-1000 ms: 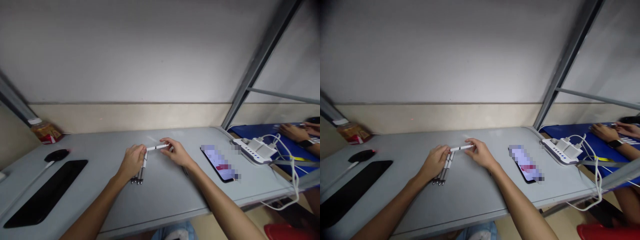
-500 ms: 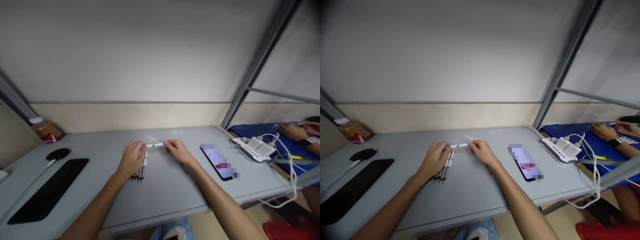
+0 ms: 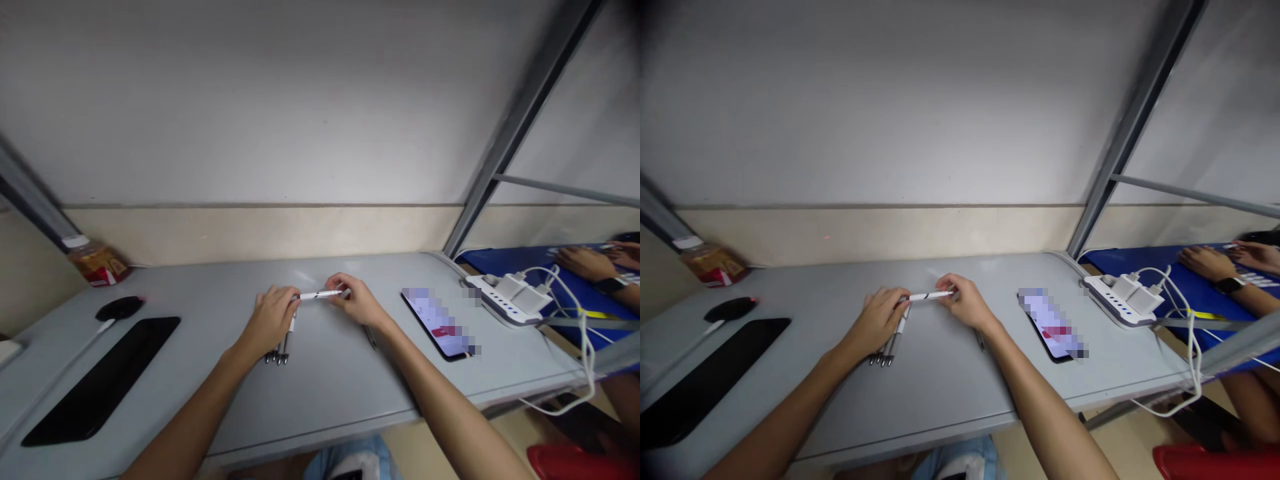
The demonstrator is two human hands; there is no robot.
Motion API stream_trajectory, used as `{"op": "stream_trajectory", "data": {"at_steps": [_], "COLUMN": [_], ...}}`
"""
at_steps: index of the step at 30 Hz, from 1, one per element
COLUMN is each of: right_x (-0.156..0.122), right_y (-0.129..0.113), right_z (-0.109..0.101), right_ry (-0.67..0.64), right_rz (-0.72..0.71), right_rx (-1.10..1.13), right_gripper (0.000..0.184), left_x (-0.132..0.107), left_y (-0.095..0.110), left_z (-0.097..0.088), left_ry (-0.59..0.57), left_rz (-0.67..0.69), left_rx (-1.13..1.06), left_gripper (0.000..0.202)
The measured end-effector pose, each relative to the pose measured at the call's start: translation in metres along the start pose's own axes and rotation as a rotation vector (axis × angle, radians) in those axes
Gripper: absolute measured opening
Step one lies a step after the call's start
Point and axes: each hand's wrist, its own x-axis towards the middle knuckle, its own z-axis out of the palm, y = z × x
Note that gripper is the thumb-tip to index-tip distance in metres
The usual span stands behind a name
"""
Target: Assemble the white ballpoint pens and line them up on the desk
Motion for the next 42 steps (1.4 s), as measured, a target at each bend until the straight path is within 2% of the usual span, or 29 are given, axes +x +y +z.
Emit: {"op": "stream_trajectory", "data": {"at_steps": [3,6,10,15,19,22,25,31,42], "right_x": [-0.001,-0.001,-0.002,-0.002,-0.001,0.0,-0.001,0.0,-0.001], "right_y": [-0.002,-0.004,-0.004,0.002,0.008,0.011,0.011,0.01,0.014], "right_z": [0.001,0.001,0.002,0.001,-0.001,-0.004,-0.007,-0.01,0.006], "right_ry": [-0.053,-0.1,-0.028,0.056,0.064,0.069,0.132,0.171,0.051], "right_rz": [0.057,0.039,-0.073,-0.189,-0.157,-0.106,-0.057,-0.019,-0.177], "right_rx": [-0.023,-0.093,-0.164,-0.371,-0.517,-0.625,-0.698,-0.711,-0.602], "right_gripper": [0.024,0.026,0.011,0.017,0.026,0.026,0.026,0.027,0.027], "left_x": [0.0,0.001,0.0,0.0,0.0,0.0,0.0,0.001,-0.002], "left_y": [0.002,0.003,0.003,0.003,0.001,-0.002,-0.003,-0.004,0.001], "left_z": [0.0,0.0,0.0,-0.001,-0.001,-0.001,-0.002,-0.003,0.002], "left_ry": [0.032,0.043,0.01,-0.01,-0.017,-0.023,-0.003,0.021,-0.022], "left_rz": [0.006,0.009,-0.009,-0.031,-0.041,-0.049,-0.079,-0.108,-0.09], "left_rx": [0.045,0.058,0.024,-0.008,-0.022,-0.011,-0.008,0.004,-0.022], "left_gripper": [0.027,0.029,0.032,0.034,0.032,0.034,0.033,0.03,0.03]}}
